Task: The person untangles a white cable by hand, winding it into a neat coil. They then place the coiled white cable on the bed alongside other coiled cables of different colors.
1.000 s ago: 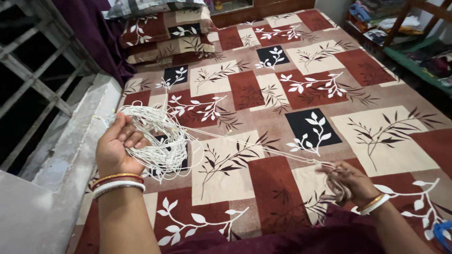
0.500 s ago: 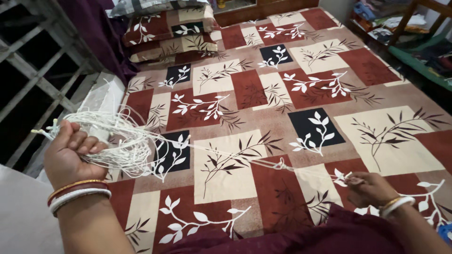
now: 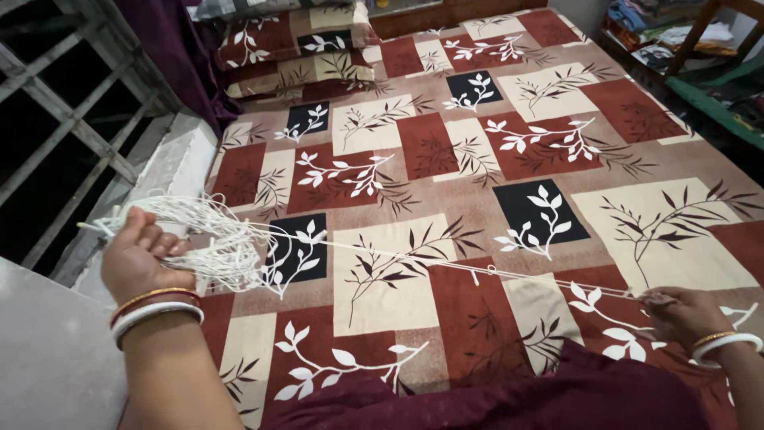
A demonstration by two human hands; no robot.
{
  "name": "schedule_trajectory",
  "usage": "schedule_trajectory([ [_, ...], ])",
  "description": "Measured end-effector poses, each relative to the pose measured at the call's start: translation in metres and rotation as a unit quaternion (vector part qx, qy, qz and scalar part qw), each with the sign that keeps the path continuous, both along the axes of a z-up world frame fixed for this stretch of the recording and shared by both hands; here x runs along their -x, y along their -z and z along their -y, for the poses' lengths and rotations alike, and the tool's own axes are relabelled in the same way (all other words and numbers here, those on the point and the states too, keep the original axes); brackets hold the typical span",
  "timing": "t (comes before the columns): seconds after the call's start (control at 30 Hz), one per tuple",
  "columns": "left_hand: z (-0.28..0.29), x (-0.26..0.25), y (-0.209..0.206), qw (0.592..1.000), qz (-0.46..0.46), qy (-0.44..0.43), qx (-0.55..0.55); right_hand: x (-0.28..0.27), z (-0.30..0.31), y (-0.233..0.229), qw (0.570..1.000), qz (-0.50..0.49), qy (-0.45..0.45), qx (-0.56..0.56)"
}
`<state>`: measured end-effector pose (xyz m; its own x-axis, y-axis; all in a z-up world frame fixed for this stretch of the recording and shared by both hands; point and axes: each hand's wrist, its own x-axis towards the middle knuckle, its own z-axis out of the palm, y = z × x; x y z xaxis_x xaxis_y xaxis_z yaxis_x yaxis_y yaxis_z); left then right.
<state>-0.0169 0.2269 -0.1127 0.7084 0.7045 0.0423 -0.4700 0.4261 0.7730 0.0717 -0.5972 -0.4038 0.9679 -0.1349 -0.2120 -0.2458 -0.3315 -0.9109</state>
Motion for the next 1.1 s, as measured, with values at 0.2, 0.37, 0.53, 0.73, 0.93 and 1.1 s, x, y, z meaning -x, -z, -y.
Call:
schedule_trajectory([
  [0.2, 0.075, 0.0, -0.022, 0.969, -0.137, 0.078, -0.19, 0.008, -0.006, 0.007, 0.918, -0.112, -0.133, 0.356],
  [0.37, 0.124, -0.008, -0.034, 0.959, -0.138, 0.183, -0.166, -0.003, -0.057, -0.027, 0.914, -0.174, -0.186, 0.316],
  [0.53, 0.166, -0.015, -0.045, 0.944, -0.132, 0.258, -0.158, -0.012, -0.209, -0.113, 0.953, -0.071, -0.247, -0.164],
  [0.73, 0.195, -0.015, -0.054, 0.929, -0.119, 0.32, -0.14, 0.012, -0.362, -0.153, 0.904, -0.049, -0.346, -0.247],
  [0.93, 0.173, -0.024, -0.048, 0.928, -0.045, 0.368, -0.04, 0.02, -0.397, -0.09, 0.84, 0.005, -0.475, -0.261],
  [1.1, 0.124, -0.022, -0.048, 0.952, -0.021, 0.304, 0.012, 0.027, -0.332, -0.065, 0.874, -0.137, -0.38, -0.271],
])
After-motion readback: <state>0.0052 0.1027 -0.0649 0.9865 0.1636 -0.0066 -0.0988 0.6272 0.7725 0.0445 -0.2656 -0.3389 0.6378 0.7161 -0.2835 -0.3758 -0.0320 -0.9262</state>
